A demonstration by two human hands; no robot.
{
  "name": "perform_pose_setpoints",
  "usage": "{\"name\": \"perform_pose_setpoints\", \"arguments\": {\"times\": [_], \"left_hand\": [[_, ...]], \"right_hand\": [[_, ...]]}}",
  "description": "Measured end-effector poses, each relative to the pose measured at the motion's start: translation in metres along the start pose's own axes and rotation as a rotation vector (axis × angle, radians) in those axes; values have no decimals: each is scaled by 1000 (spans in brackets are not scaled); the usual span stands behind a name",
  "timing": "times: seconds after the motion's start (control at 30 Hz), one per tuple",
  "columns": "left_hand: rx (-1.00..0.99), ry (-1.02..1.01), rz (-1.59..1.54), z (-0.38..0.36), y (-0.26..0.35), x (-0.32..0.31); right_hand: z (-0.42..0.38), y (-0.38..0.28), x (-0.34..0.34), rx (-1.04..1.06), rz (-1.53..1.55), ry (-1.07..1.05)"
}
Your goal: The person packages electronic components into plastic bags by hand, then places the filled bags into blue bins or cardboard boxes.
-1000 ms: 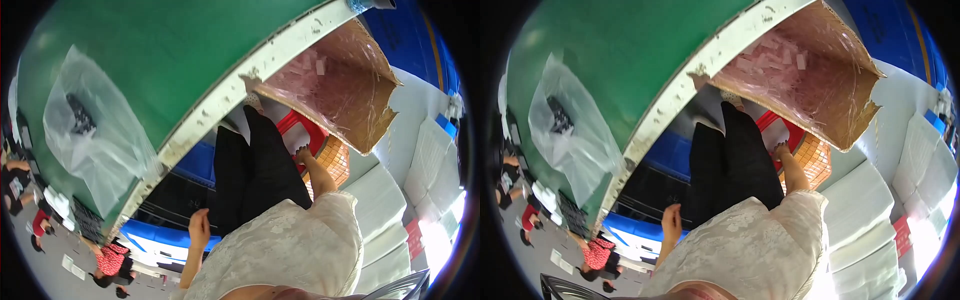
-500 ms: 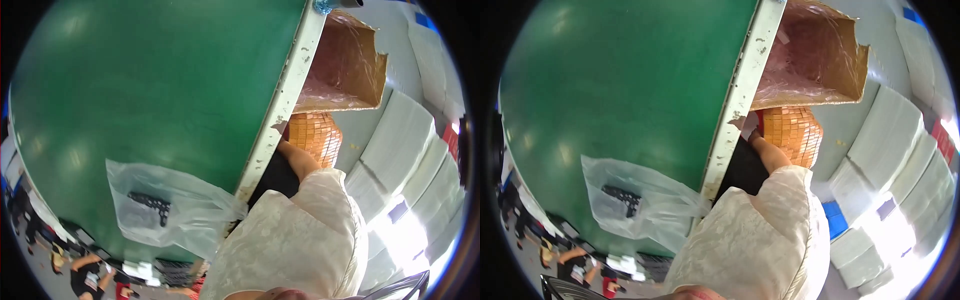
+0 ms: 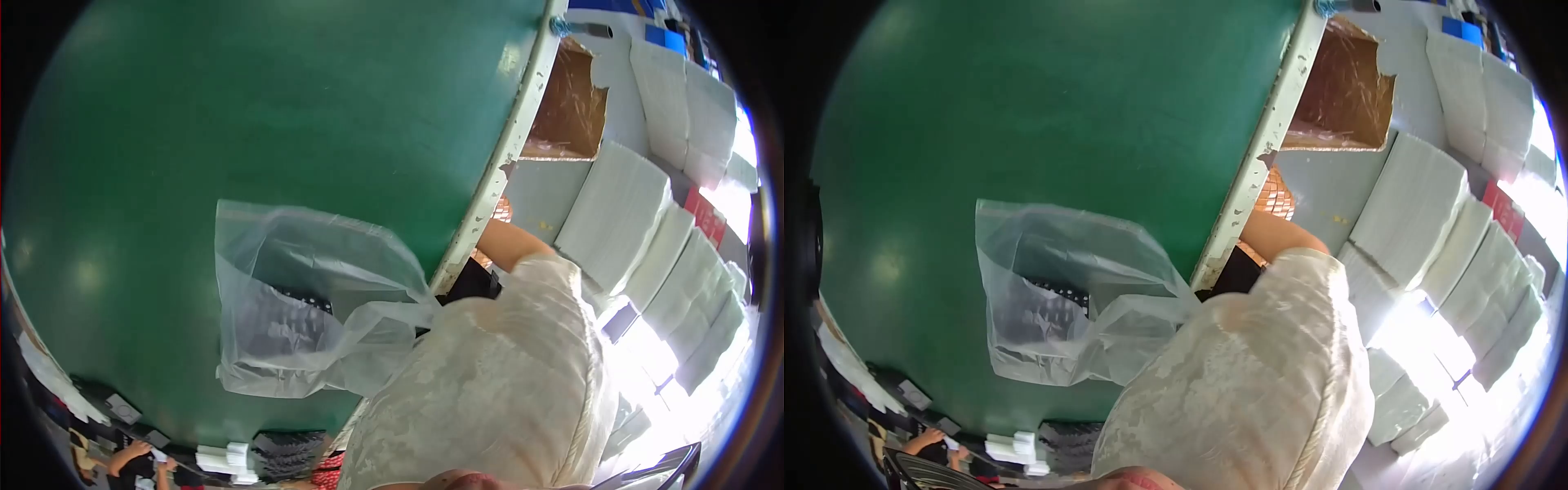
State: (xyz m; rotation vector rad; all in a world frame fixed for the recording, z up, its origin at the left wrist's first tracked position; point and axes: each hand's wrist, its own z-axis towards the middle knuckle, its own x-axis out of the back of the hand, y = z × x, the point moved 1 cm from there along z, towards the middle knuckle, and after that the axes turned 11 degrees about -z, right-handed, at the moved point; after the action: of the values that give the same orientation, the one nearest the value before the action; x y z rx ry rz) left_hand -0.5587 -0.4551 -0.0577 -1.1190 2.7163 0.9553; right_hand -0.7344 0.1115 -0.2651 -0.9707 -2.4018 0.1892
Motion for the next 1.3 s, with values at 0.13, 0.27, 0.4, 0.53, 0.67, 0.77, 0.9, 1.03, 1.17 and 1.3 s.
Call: {"name": "perform_pose_setpoints", "arguments": {"times": [0.13,0.27,0.4,0.53,0.67,0.77,0.9,1.03,1.17,1.3], "left_hand": [[-67,-75,-20,24,9,-19],[-113,-156,23,45,12,-5],[-108,-244,31,39,7,-8],[-137,-322,53,51,6,-4],[-199,-410,84,79,5,-6],[-224,-468,120,88,0,-4],[-249,-517,176,91,-3,-1],[-327,-495,212,121,16,-14],[-386,-440,186,136,38,-68],[-374,-301,120,128,46,-131]], "right_hand": [[23,-49,26,34,-79,14],[21,-66,45,69,-97,44],[17,-59,57,87,-107,13],[-1,-50,78,119,-129,15],[-21,-59,77,140,-169,42],[-25,-66,79,166,-176,55],[-24,-85,85,229,-181,70],[-90,-192,128,-25,172,-25],[-132,-161,133,369,-754,-265],[-206,-207,203,418,-1156,-799]]}}
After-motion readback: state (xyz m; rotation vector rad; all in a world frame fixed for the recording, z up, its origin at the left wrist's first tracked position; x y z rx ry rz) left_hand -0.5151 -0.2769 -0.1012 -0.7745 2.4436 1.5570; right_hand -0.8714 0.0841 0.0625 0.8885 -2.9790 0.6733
